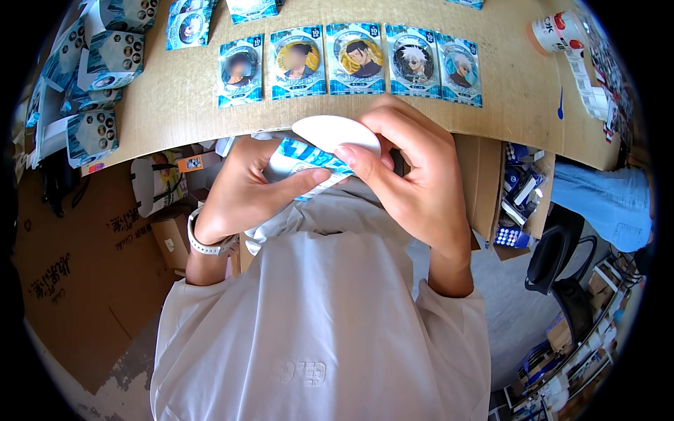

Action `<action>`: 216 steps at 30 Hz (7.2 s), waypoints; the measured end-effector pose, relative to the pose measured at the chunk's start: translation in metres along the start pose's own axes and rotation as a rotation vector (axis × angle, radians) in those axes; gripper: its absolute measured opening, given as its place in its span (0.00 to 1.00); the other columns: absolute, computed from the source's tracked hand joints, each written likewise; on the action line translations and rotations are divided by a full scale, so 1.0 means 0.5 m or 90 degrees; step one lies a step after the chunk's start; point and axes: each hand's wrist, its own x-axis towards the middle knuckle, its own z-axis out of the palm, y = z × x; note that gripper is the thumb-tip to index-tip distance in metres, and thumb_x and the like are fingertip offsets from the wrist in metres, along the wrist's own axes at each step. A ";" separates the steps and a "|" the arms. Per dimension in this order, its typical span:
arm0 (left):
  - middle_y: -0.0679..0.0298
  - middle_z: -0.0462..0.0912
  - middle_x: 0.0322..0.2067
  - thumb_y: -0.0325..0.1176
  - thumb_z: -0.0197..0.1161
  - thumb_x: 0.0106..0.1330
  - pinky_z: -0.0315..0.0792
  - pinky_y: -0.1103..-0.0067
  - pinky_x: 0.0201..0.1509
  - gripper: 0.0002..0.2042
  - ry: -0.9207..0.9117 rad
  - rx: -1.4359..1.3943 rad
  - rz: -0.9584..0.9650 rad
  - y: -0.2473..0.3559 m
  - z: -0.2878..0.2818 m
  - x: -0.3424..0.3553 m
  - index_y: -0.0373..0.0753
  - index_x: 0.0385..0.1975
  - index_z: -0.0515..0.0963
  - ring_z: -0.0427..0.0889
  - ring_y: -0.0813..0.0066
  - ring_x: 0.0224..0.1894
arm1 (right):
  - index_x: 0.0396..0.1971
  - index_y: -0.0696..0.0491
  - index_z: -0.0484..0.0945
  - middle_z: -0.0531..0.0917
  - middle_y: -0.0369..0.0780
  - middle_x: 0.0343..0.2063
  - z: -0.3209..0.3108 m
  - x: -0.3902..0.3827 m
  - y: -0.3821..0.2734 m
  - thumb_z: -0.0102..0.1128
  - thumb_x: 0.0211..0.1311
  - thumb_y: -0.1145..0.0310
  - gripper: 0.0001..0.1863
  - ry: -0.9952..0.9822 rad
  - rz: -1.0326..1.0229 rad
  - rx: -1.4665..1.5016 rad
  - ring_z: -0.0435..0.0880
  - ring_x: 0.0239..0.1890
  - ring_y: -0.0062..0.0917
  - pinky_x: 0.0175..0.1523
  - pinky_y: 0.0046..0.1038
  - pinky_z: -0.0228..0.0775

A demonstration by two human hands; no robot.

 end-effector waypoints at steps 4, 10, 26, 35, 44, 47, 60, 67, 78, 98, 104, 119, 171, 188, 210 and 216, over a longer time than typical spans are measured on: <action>0.71 0.80 0.21 0.29 0.68 0.65 0.67 0.83 0.28 0.08 -0.007 -0.027 -0.013 -0.007 0.009 0.002 0.33 0.38 0.85 0.68 0.90 0.27 | 0.30 0.62 0.76 0.70 0.35 0.25 0.020 -0.003 -0.003 0.65 0.61 0.77 0.06 0.062 0.016 0.057 0.64 0.26 0.15 0.30 0.19 0.55; 0.65 0.89 0.33 0.25 0.69 0.63 0.77 0.85 0.38 0.07 -0.033 -0.022 -0.066 -0.013 0.006 0.000 0.32 0.40 0.85 0.82 0.87 0.35 | 0.29 0.62 0.74 0.69 0.35 0.26 0.027 -0.004 -0.008 0.64 0.61 0.77 0.08 0.076 0.070 0.088 0.64 0.27 0.15 0.31 0.19 0.56; 0.66 0.87 0.25 0.32 0.72 0.62 0.69 0.84 0.29 0.09 -0.112 0.149 -0.110 -0.005 -0.010 -0.011 0.34 0.38 0.86 0.74 0.91 0.27 | 0.32 0.64 0.77 0.72 0.34 0.29 -0.006 -0.008 0.000 0.63 0.62 0.78 0.05 0.031 0.075 0.116 0.67 0.29 0.13 0.34 0.16 0.58; 0.66 0.88 0.34 0.30 0.63 0.69 0.74 0.85 0.36 0.10 -0.137 -0.182 -0.109 -0.050 -0.011 -0.036 0.33 0.45 0.84 0.81 0.85 0.34 | 0.49 0.63 0.78 0.83 0.39 0.42 -0.190 -0.016 0.058 0.63 0.67 0.70 0.15 0.504 0.115 0.028 0.81 0.44 0.19 0.50 0.23 0.72; 0.67 0.77 0.46 0.28 0.61 0.68 0.67 0.80 0.55 0.20 -0.186 -0.538 0.018 -0.077 0.012 -0.025 0.36 0.59 0.69 0.76 0.79 0.49 | 0.56 0.60 0.76 0.83 0.40 0.43 -0.390 -0.131 0.259 0.62 0.66 0.72 0.19 0.555 0.203 -0.319 0.81 0.42 0.19 0.46 0.22 0.73; 0.67 0.75 0.45 0.23 0.64 0.63 0.68 0.77 0.58 0.21 -0.175 -0.438 0.050 -0.074 0.008 -0.027 0.37 0.56 0.68 0.76 0.78 0.50 | 0.55 0.58 0.77 0.83 0.42 0.44 -0.393 -0.126 0.266 0.59 0.67 0.74 0.18 0.528 0.199 -0.403 0.82 0.44 0.21 0.47 0.24 0.75; 0.57 0.79 0.46 0.19 0.68 0.43 0.72 0.67 0.52 0.28 -0.025 0.044 0.224 -0.052 0.012 -0.032 0.39 0.50 0.73 0.78 0.54 0.50 | 0.32 0.58 0.83 0.83 0.45 0.47 -0.005 -0.022 -0.069 0.66 0.46 0.81 0.11 -0.044 -0.176 -0.201 0.82 0.45 0.32 0.46 0.29 0.76; 0.49 0.79 0.41 0.20 0.69 0.46 0.73 0.62 0.46 0.28 -0.069 0.238 0.193 -0.039 -0.005 -0.048 0.34 0.51 0.71 0.78 0.46 0.44 | 0.35 0.61 0.83 0.79 0.44 0.55 0.038 0.011 -0.057 0.73 0.43 0.74 0.15 -0.263 -0.170 -0.206 0.79 0.51 0.37 0.51 0.34 0.76; 0.51 0.80 0.35 0.24 0.70 0.49 0.73 0.62 0.40 0.21 -0.175 0.229 0.199 -0.051 -0.019 -0.053 0.34 0.45 0.74 0.78 0.45 0.39 | 0.31 0.64 0.83 0.65 0.44 0.67 0.050 0.003 -0.047 0.60 0.59 0.68 0.12 -0.477 -0.062 -0.207 0.67 0.63 0.38 0.66 0.38 0.64; 0.49 0.80 0.36 0.29 0.69 0.56 0.71 0.60 0.41 0.18 -0.219 0.239 0.068 -0.045 0.010 -0.048 0.33 0.42 0.71 0.78 0.44 0.40 | 0.23 0.60 0.85 0.82 0.35 0.54 0.069 -0.017 -0.009 0.68 0.37 0.79 0.08 -0.285 -0.078 -0.203 0.82 0.47 0.30 0.49 0.30 0.78; 0.49 0.80 0.38 0.28 0.70 0.54 0.72 0.62 0.43 0.19 -0.213 0.232 0.106 -0.054 0.014 -0.044 0.34 0.45 0.72 0.78 0.45 0.42 | 0.42 0.57 0.84 0.85 0.41 0.44 0.070 -0.023 0.006 0.70 0.40 0.76 0.22 -0.224 -0.172 -0.253 0.85 0.40 0.33 0.43 0.31 0.79; 0.57 0.68 0.40 0.42 0.73 0.59 0.67 0.72 0.49 0.34 -0.146 0.154 0.163 -0.046 -0.034 -0.039 0.32 0.60 0.65 0.72 0.64 0.41 | 0.33 0.50 0.88 0.83 0.34 0.31 0.006 -0.009 -0.044 0.72 0.36 0.75 0.17 -0.018 -0.243 -0.364 0.79 0.30 0.27 0.39 0.26 0.72; 0.63 0.77 0.51 0.22 0.53 0.73 0.72 0.82 0.54 0.17 0.149 -0.422 0.010 -0.078 0.032 -0.013 0.31 0.60 0.64 0.75 0.82 0.52 | 0.53 0.61 0.70 0.78 0.38 0.39 0.085 -0.034 0.031 0.59 0.64 0.83 0.18 0.045 0.223 0.216 0.78 0.41 0.16 0.45 0.20 0.75; 0.70 0.79 0.38 0.28 0.53 0.75 0.67 0.87 0.42 0.09 0.144 -0.283 -0.039 -0.102 0.016 -0.026 0.32 0.50 0.73 0.72 0.88 0.39 | 0.52 0.61 0.70 0.79 0.37 0.38 0.089 -0.036 0.052 0.59 0.64 0.82 0.17 0.081 0.262 0.248 0.79 0.41 0.15 0.48 0.20 0.74; 0.63 0.82 0.39 0.26 0.56 0.73 0.74 0.84 0.43 0.16 0.366 -0.120 -0.019 -0.086 -0.118 -0.026 0.27 0.57 0.72 0.78 0.83 0.40 | 0.52 0.55 0.73 0.64 0.49 0.67 0.103 0.004 0.029 0.77 0.46 0.72 0.31 -0.095 -0.076 -0.242 0.68 0.65 0.46 0.58 0.40 0.72; 0.63 0.80 0.28 0.24 0.57 0.71 0.71 0.82 0.33 0.20 0.496 0.240 0.008 -0.103 -0.271 0.000 0.28 0.61 0.69 0.76 0.82 0.30 | 0.54 0.57 0.72 0.66 0.49 0.65 0.114 0.005 0.023 0.74 0.48 0.74 0.30 -0.115 -0.055 -0.251 0.71 0.61 0.45 0.58 0.39 0.71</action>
